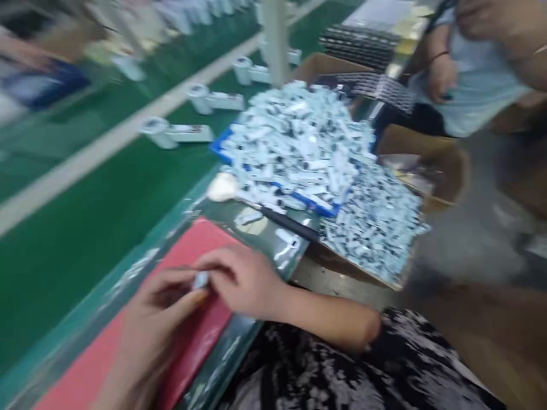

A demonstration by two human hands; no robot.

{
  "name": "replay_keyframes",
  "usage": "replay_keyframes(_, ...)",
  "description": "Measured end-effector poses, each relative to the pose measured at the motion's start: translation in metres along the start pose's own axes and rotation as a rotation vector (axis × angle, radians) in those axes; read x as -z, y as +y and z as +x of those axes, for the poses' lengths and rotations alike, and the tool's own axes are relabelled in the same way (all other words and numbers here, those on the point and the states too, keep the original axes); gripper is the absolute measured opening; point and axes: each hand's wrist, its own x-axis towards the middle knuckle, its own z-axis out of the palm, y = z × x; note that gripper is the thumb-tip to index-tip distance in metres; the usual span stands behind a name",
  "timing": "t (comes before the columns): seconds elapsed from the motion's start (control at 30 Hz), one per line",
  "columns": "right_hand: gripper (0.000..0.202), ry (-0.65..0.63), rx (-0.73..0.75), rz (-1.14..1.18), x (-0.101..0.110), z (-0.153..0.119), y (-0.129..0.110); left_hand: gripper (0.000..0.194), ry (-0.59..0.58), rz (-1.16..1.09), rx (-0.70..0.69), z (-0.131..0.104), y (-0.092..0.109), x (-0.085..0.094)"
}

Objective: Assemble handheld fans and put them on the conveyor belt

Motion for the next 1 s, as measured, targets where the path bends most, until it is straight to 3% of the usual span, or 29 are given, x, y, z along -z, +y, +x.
replay_keyframes(0.1,0.017,0.089,-0.095,0.261,0.002,-0.009,0.010,0.023,0.126,0.099,-0.154,-0.017,0.014,0.012)
replay_keyframes(0.2,0.014,0.015,-0.156,0.407,0.003,-0.011,0.011,0.021,0.170,0.192,-0.287,-0.020,0.017,0.012)
replay_keyframes(0.33,0.012,-0.063,-0.197,0.371,0.005,-0.008,0.004,0.020,0.121,0.206,-0.312,-0.021,0.018,0.012)
replay_keyframes(0.5,0.010,-0.097,-0.286,0.394,0.006,0.001,0.004,0.013,0.047,0.148,-0.232,-0.019,0.017,0.016)
replay_keyframes(0.67,0.016,-0.081,-0.275,0.404,0.008,0.005,0.006,0.020,0.081,0.009,-0.119,-0.015,0.018,0.017)
replay_keyframes(0.87,0.023,0.123,-0.205,0.619,0.018,0.015,0.019,0.038,0.159,-0.333,-0.008,-0.008,0.019,0.019)
replay_keyframes(1.0,0.023,0.213,-0.193,0.537,0.036,0.014,0.016,0.042,0.152,-0.388,0.027,-0.005,0.017,0.020)
